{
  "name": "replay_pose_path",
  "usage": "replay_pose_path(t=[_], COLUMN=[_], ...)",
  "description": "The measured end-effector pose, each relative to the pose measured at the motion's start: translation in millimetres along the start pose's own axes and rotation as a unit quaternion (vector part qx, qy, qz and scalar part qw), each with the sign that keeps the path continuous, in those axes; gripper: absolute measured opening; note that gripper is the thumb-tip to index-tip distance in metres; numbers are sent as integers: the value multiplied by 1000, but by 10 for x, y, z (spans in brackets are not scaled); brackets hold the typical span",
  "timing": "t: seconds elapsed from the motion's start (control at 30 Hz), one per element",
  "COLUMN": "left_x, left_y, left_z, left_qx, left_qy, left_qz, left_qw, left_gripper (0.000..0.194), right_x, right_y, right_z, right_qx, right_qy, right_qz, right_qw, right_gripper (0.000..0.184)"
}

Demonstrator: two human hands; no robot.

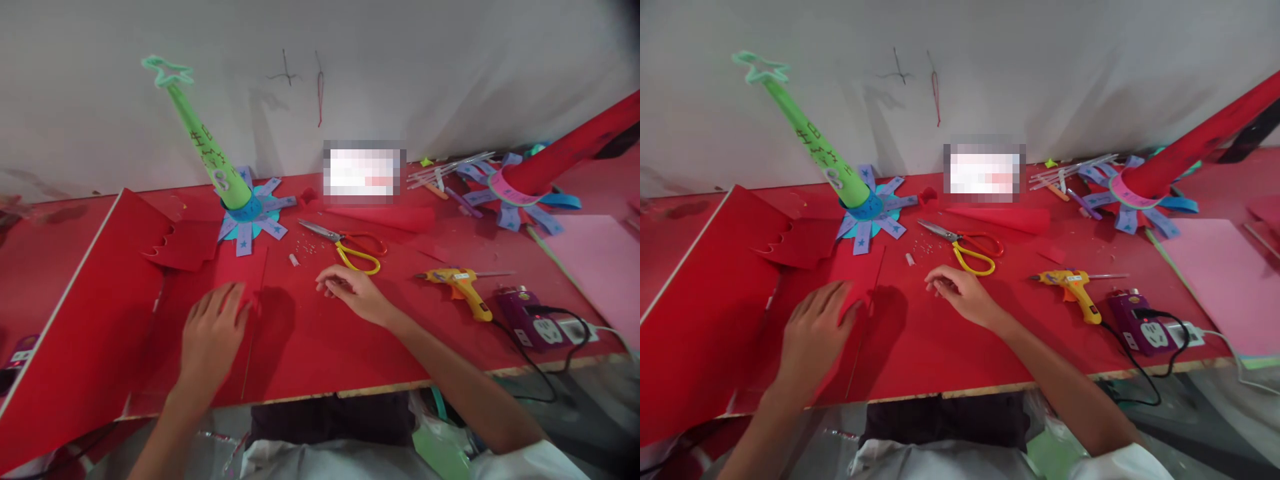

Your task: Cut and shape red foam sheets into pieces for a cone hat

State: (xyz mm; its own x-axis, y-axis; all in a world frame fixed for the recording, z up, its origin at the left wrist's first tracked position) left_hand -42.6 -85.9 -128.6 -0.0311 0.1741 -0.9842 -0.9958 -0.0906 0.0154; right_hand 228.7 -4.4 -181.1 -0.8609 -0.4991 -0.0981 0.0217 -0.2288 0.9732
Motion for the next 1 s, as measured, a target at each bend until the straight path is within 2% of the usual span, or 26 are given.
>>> replay_pose_path(t=[0.1,0.23,0.3,0.37,0.47,0.57,0.7,0.8,0.9,1.0], left_x=[-76,-114,-86,-32,35,48,63,110,228,358], left_y=[277,589,689,756,778,637,229,-21,-217,-320], left_z=[-152,-336,-414,-456,-430,-297,17,281,432,388], left_qx=[-110,-223,-243,-233,-210,-200,-157,-156,-112,-30], left_qy=[1,96,142,178,176,113,54,32,47,65], left_qz=[48,104,136,163,154,48,-106,-173,-250,-228], left_qw=[993,964,950,942,949,972,980,972,961,971], left_gripper=[48,54,52,44,32,24,23,41,60,62], right_x=[-1,3,20,42,69,77,71,53,28,9], right_y=[18,66,86,91,77,62,53,24,-14,-27], right_z=[-5,-24,-34,-42,-46,-43,-29,-10,10,24], right_qx=[-3,-2,1,6,13,12,0,-4,-10,-17], right_qy=[1,4,11,20,29,28,30,28,24,21], right_qz=[-3,-6,-10,-8,-6,-20,-45,-56,-68,-77], right_qw=[1000,1000,1000,1000,999,999,999,998,997,997], right_gripper=[21,25,27,28,27,25,22,20,19,20])
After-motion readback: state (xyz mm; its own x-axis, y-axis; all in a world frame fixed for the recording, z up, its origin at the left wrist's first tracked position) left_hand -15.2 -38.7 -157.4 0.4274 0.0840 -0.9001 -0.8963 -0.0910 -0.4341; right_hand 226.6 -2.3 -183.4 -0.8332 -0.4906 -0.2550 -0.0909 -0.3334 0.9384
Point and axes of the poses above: each hand's wrist, its own z-axis towards the middle knuckle, its own x-axis out of the palm, y = z × x, the point moved 5 cm from there along z, towards the middle knuckle, and after that the axes turned 9 degrees about -x, right-handed, at the moved point
